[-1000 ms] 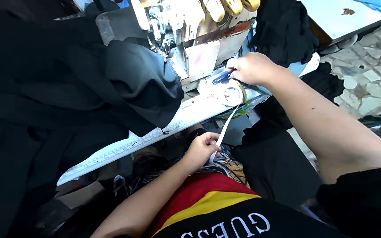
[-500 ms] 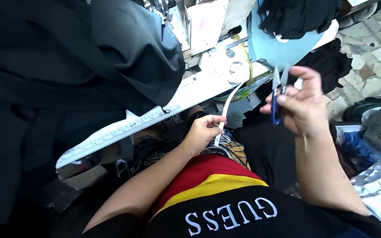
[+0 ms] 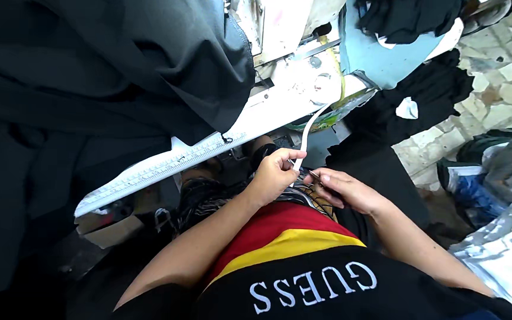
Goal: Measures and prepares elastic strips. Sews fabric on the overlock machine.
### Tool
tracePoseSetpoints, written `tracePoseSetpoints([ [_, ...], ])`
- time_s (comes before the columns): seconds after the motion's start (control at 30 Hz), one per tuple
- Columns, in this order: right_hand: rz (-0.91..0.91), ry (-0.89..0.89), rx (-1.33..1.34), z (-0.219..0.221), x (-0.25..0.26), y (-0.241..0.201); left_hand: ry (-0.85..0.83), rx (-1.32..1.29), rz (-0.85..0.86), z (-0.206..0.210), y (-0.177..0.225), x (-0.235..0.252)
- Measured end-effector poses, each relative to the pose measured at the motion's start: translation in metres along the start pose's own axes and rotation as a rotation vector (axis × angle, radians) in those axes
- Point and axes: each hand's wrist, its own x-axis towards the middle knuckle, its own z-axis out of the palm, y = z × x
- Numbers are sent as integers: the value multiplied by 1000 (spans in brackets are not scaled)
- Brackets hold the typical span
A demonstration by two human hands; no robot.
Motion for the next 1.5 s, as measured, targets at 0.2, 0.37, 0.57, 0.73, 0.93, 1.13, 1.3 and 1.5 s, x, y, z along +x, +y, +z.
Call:
tracePoseSetpoints([
  [0.2, -34, 19, -137, 8, 10, -9, -15, 57, 69, -1, -3, 0],
  [0.37, -77, 69, -132, 14, 17, -14, -22, 92, 76, -2, -1, 0],
  [0.57, -88, 94, -147, 17, 21, -14, -35, 112, 85, -2, -3, 1],
  [0.73, -81, 82, -122, 17, 23, -13, -44, 126, 104, -3, -7, 3],
  [0.93, -69, 70, -115, 18, 27, -10, -45, 123, 96, -3, -9, 4],
  [1.13, -116, 180, -1, 23, 27, -4, -32, 141, -23, -9, 0, 3],
  [1.3, -264, 360, -63, 42, 35, -13, -24, 106, -39, -6, 3, 0],
  [1.5, -277, 353, -119, 36, 38, -27, 65, 69, -62, -7, 14, -8],
])
